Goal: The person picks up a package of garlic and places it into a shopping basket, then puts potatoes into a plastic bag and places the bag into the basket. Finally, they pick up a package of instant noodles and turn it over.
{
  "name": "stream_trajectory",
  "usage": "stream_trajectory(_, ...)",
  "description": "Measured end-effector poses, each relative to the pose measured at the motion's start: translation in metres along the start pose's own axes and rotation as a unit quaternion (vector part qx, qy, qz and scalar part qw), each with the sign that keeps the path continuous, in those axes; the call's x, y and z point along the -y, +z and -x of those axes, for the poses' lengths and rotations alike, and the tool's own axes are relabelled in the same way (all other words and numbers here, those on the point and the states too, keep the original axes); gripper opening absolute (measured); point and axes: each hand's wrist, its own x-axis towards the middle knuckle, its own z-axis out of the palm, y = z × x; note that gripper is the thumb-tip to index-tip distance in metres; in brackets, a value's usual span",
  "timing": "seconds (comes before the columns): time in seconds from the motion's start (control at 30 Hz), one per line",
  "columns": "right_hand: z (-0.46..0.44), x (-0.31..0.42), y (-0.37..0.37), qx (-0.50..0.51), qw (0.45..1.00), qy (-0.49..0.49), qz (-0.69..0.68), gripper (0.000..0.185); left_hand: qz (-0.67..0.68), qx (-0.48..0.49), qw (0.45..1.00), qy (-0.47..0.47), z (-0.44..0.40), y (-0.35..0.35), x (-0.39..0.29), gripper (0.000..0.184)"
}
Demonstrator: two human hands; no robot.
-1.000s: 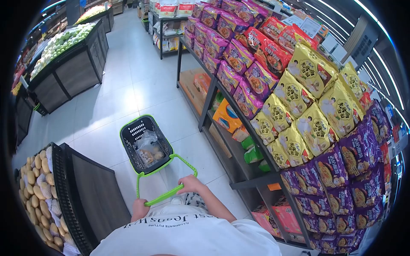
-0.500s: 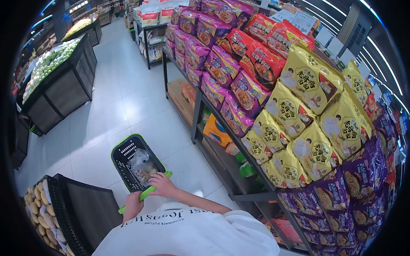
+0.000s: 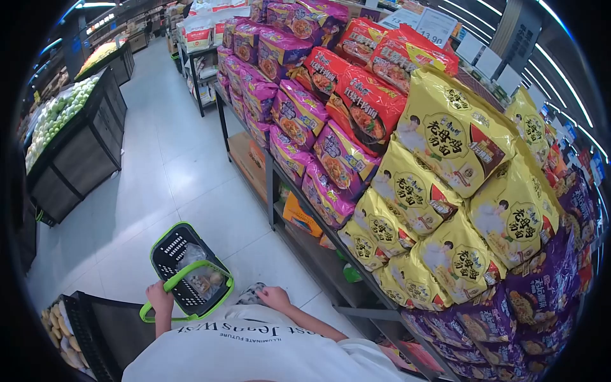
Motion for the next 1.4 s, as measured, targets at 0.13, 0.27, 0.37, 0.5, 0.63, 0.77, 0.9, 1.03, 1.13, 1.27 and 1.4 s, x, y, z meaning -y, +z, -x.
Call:
stream_trajectory(0.13,0.014,-0.033,0.007,-0.007,0.988,0.115,-0.105,0.025,0.004,-0.042,0.999,-0.011,-0.036,0.010,-0.029,0.015)
stream_trajectory(0.27,0.014,-0.053,0.015,-0.061,0.981,0.090,-0.161,0.027,-0.009,-0.072,0.997,-0.019,-0.075,0.019,-0.019,0.015)
stream_trajectory(0.37,0.008,-0.050,0.007,-0.065,0.974,0.106,-0.191,0.030,-0.024,-0.056,0.997,-0.041,-0.093,0.033,-0.006,0.014)
stream_trajectory(0.5,-0.010,-0.029,-0.022,-0.061,0.961,0.137,-0.232,0.031,-0.034,-0.060,0.997,-0.041,-0.115,0.044,-0.003,0.014)
stream_trajectory(0.63,-0.050,-0.004,-0.051,-0.079,0.963,0.105,-0.237,0.029,-0.060,-0.024,0.994,-0.083,-0.148,0.064,0.020,0.016)
stream_trajectory(0.77,-0.112,0.046,-0.103,-0.103,0.965,0.063,-0.231,0.027,-0.045,0.026,0.992,-0.112,-0.190,0.082,0.026,0.019)
stream_trajectory(0.9,-0.185,0.088,-0.160,-0.179,0.956,0.022,-0.231,0.025,-0.044,0.105,0.982,-0.152,-0.236,0.113,0.035,0.026)
stream_trajectory(1.03,-0.250,0.131,-0.217,-0.270,0.918,-0.022,-0.290,0.021,-0.044,0.206,0.964,-0.160,-0.284,0.145,0.040,0.034)
stream_trajectory(1.13,-0.284,0.150,-0.242,-0.282,0.910,-0.015,-0.304,0.020,-0.039,0.302,0.939,-0.161,-0.316,0.165,0.038,0.044)
stream_trajectory(1.27,-0.307,0.178,-0.259,-0.344,0.890,-0.040,-0.297,0.025,-0.063,0.429,0.889,-0.148,-0.355,0.198,0.049,0.053)
stream_trajectory(1.4,-0.312,0.209,-0.301,-0.496,0.842,-0.071,-0.201,0.030,0.039,0.464,0.885,-0.013,-0.445,0.237,0.031,0.053)
